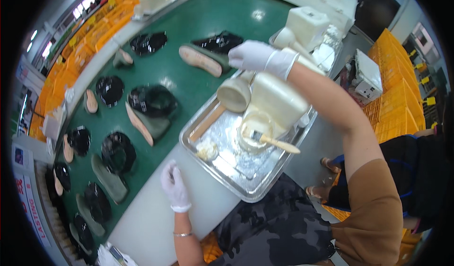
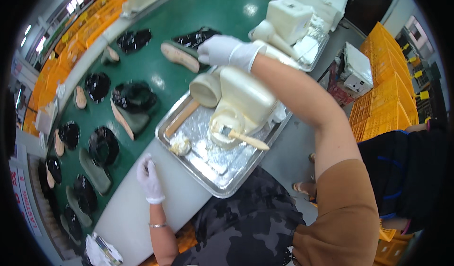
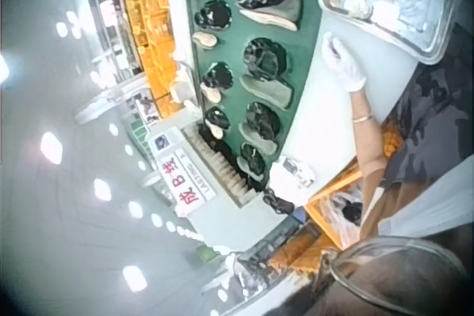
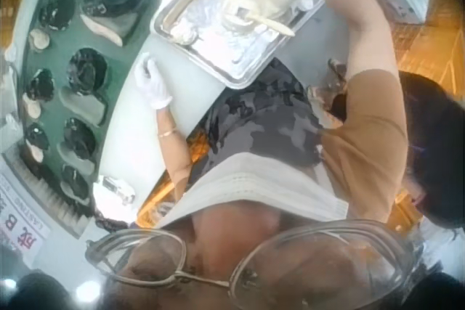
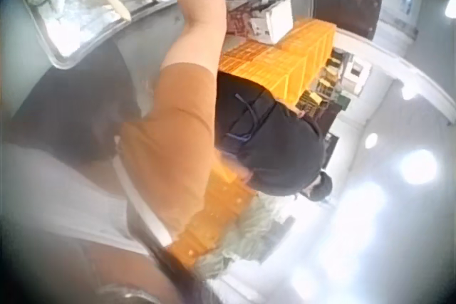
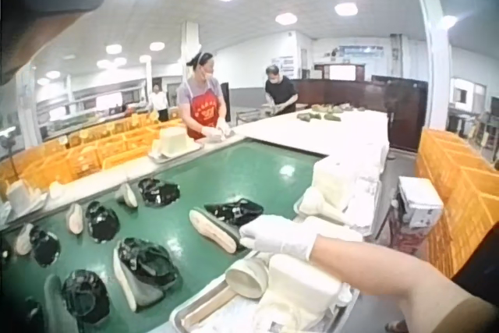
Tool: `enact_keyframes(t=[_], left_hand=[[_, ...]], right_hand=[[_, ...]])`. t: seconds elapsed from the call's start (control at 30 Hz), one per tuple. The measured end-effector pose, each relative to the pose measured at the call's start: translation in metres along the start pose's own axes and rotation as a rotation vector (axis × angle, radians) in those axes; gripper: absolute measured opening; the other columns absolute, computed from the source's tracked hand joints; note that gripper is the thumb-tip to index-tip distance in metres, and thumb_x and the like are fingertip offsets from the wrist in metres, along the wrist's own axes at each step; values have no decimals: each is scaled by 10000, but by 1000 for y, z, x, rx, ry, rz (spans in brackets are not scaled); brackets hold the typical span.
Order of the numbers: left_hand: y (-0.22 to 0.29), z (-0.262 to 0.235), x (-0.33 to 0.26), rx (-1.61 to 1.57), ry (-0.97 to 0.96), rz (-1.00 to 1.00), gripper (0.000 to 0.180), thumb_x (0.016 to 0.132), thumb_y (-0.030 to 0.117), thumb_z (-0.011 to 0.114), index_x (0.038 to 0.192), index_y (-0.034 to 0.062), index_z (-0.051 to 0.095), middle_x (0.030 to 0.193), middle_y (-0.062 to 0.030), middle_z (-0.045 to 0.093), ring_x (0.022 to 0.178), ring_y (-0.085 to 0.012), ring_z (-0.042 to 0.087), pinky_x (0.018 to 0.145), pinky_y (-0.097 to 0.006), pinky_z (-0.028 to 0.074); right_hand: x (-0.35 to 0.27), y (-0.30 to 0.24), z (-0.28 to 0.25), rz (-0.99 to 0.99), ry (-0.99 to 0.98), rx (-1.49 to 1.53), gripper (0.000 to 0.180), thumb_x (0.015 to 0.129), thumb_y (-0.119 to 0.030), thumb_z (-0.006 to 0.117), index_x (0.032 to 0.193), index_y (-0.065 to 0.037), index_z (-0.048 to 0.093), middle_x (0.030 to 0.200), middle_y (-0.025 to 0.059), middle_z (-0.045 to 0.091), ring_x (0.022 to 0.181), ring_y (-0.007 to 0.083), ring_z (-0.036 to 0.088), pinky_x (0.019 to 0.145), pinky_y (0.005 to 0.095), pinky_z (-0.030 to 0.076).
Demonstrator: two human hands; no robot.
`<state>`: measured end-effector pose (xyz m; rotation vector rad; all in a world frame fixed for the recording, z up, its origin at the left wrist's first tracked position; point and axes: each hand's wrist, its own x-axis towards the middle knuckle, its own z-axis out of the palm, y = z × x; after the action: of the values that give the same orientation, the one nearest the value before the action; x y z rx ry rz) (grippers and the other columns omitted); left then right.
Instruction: The person applies a white adhesive to the inner lining of black shoes using a brush. They repeatedly dip the brush into a container of glue and spread it evenly across the shoe's interior surface. After treating each shoe, the person places it into a yellow plastic crate.
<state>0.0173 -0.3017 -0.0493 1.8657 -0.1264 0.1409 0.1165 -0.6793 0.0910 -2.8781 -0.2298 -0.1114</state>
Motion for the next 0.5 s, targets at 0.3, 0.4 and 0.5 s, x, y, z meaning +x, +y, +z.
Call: enact_keyframes(t=[0.3, 0.4, 0.5], left_hand=[[-4, -1, 2, 249, -62, 238, 153, 791, 22, 569, 941, 18, 597, 855, -93, 580, 765, -223, 511, 698, -327, 418], [-1, 2, -1, 323, -78, 350, 159, 772, 14, 579, 930, 27, 595, 841, -86, 585, 766, -237, 499, 697, -340, 413], [7, 3, -3, 364, -85, 366, 161, 766, 13, 581, 925, 31, 596, 834, -79, 585, 777, -240, 492, 704, -339, 410]], right_hand=[[-8, -10, -13, 89, 20, 17, 203, 816, -252, 494, 860, -96, 615, 803, 140, 614, 772, 324, 592, 703, 407, 460], [-11, -9, -15, 117, 35, 6, 207, 820, -255, 495, 864, -93, 616, 803, 141, 614, 772, 324, 591, 698, 409, 459], [-11, -2, -10, 94, 62, 9, 208, 821, -249, 491, 861, -88, 617, 797, 142, 615, 769, 325, 591, 698, 411, 459]])
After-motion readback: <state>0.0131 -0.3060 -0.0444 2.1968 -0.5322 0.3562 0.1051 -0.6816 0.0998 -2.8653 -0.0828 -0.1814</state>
